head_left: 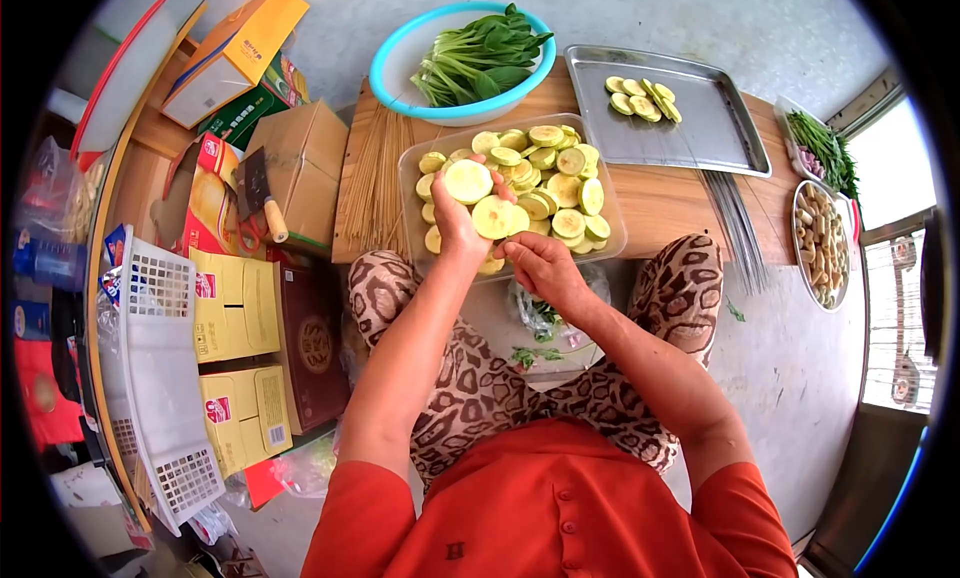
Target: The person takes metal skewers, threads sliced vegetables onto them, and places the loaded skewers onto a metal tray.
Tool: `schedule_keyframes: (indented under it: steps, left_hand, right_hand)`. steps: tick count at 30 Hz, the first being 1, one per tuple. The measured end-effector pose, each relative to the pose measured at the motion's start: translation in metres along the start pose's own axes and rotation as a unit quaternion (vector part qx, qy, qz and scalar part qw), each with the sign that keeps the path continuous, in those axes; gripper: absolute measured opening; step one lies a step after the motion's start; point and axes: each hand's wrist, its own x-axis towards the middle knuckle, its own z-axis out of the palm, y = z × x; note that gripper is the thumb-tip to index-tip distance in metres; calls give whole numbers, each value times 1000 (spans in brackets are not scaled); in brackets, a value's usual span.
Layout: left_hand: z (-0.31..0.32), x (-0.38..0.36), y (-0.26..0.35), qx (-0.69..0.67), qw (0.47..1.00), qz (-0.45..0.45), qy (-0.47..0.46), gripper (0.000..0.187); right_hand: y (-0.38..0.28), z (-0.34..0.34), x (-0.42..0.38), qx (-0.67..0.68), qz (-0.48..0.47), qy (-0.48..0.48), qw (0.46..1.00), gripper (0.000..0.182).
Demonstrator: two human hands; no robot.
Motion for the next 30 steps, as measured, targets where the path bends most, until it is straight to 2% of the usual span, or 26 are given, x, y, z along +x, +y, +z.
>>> schedule_keyframes:
  steps: [12,16,18,19,20,22,24,26,27,28,30]
  left_hand:
    - [-1,-1,-13,14,1000,-10,-8,52]
    - [-5,1,-13,17,999,-20,-29,55]
    - [1,0,-10,41,998,-33,22,59]
    - [-11,7,-13,63,998,-16,-20,67]
    - [-8,10,-10,88,996,1,26,73]
    - [-9,9,1,134,990,-4,46,76]
    - [-17,14,7,174,984,10,46,70]
    - [-26,19,9,272,960,38,54,62]
    - [-27,19,9,257,962,45,83,48]
    - [-28,19,9,257,962,44,82,48]
    - [-30,20,11,275,950,85,121,34]
  right_hand:
    - [2,-6,-3,28,4,-6,1000,21]
    - [-5,-8,-4,72,49,-9,996,24]
    - [-5,-13,-1,81,55,-6,995,24]
    - [-6,-19,3,81,36,5,996,25]
    - [-7,-25,6,80,17,15,997,25]
    - [-13,-37,6,126,-2,60,990,25]
    - [-17,-51,6,144,-11,95,985,24]
    - [-20,-62,3,172,-23,106,979,24]
    - [-20,-66,2,178,-25,109,978,23]
    - [-20,-70,0,184,-27,112,976,23]
    - [-21,-74,-3,187,-24,115,975,23]
